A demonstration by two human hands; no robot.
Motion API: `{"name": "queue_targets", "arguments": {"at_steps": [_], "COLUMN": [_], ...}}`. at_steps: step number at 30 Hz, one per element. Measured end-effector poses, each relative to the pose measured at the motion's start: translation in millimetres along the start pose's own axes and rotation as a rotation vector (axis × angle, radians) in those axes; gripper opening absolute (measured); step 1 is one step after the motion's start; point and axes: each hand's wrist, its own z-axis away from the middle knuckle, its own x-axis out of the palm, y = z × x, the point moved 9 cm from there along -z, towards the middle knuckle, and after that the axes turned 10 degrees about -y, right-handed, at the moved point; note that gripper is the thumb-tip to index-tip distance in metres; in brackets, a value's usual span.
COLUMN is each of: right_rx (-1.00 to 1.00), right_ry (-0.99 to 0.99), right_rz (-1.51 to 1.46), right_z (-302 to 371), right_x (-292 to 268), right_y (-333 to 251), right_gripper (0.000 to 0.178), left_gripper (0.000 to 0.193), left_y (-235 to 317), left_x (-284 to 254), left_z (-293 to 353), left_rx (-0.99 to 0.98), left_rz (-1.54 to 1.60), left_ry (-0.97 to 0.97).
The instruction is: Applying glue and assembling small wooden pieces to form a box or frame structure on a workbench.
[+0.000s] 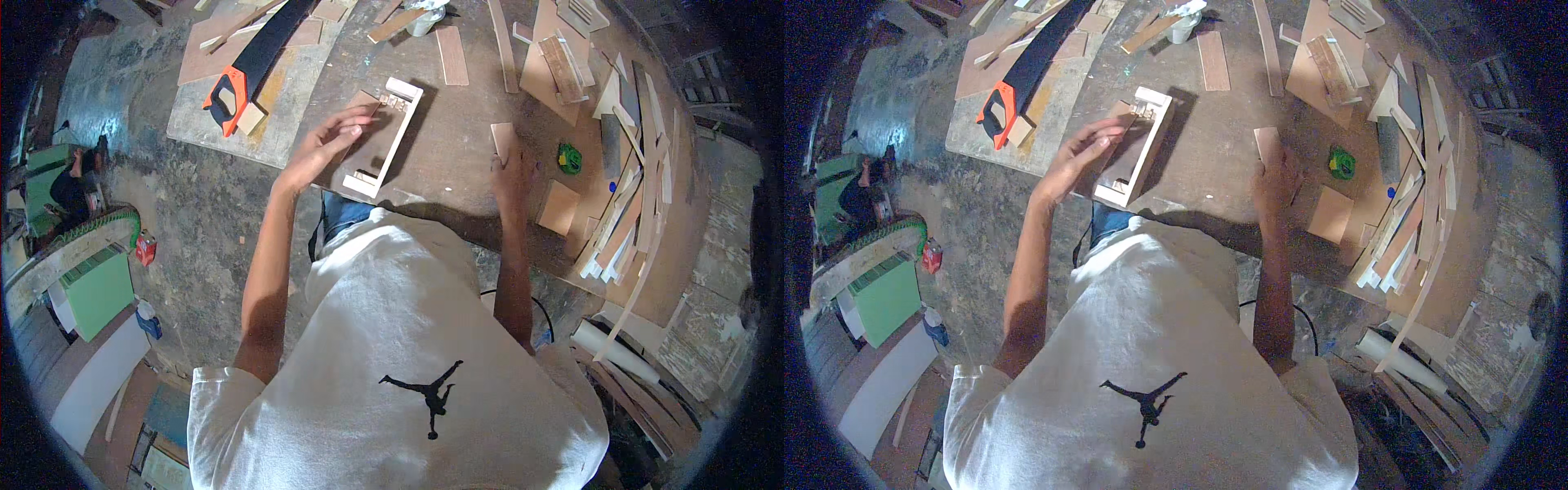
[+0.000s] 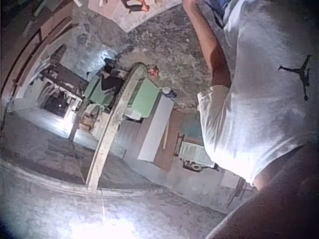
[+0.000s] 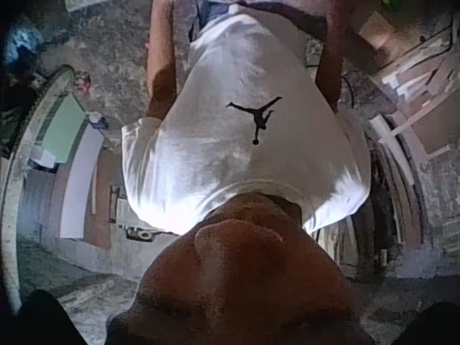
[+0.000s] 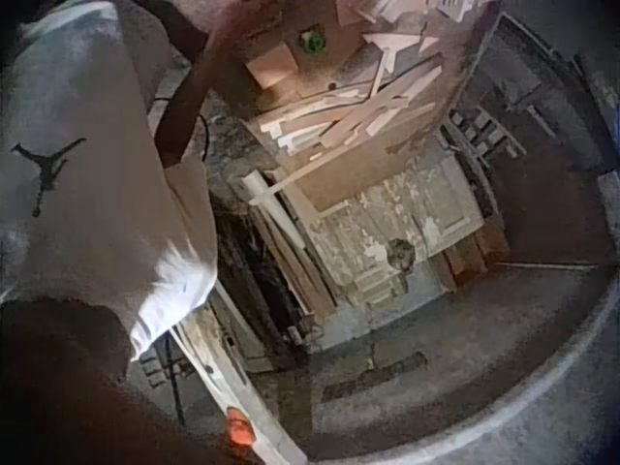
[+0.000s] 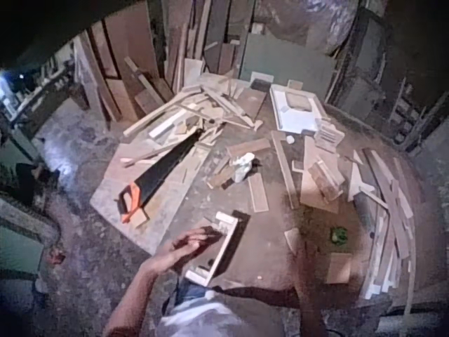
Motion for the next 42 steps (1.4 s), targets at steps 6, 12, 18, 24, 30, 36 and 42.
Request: {"name": "queue_targets", "arguments": {"at_steps": [6, 12, 18, 24, 30, 36, 42], "right_rx": [0.254, 0.157, 0.341, 0.402, 0.376, 0.346, 0.301], "right_ry": [-0.206, -0.539, -0.608, -0.593, -0.649, -0.686, -0.672], "right_rz": [-0.799, -1.316, -1.789, -1.618, -1.527, -1.517, -1.571], "right_z": [6.8, 42.9, 65.9, 60.3, 55.0, 54.6, 54.2], "right_x": [-27.1, -28.2, -20.3, -19.9, -13.7, -14.0, -12.0], "right_y": [-35.3, -122.3, -164.0, -165.1, -165.7, -169.9, -171.9], "right_gripper": [0.050, 0.032, 0.030, 0.032, 0.032, 0.032, 0.031], "left_gripper": [0.023, 0.016, 0.018, 0.022, 0.029, 0.029, 0.024], "left_y": [5.2, 22.9, 50.4, 50.8, 46.9, 46.3, 40.6], "left_x": [-39.2, -19.0, 12.9, 40.1, 54.6, 57.5, 62.3], "left_z": [42.0, 67.8, 87.3, 106.9, 106.0, 100.2, 97.4], "left_rx": [0.115, 0.132, 0.334, 0.334, 0.376, 0.378, 0.397], "left_rz": [0.000, -0.047, -0.450, -0.680, -0.930, -0.992, -1.038], "left_ry": [0.391, 0.473, 0.459, 0.363, 0.307, 0.298, 0.259]}}
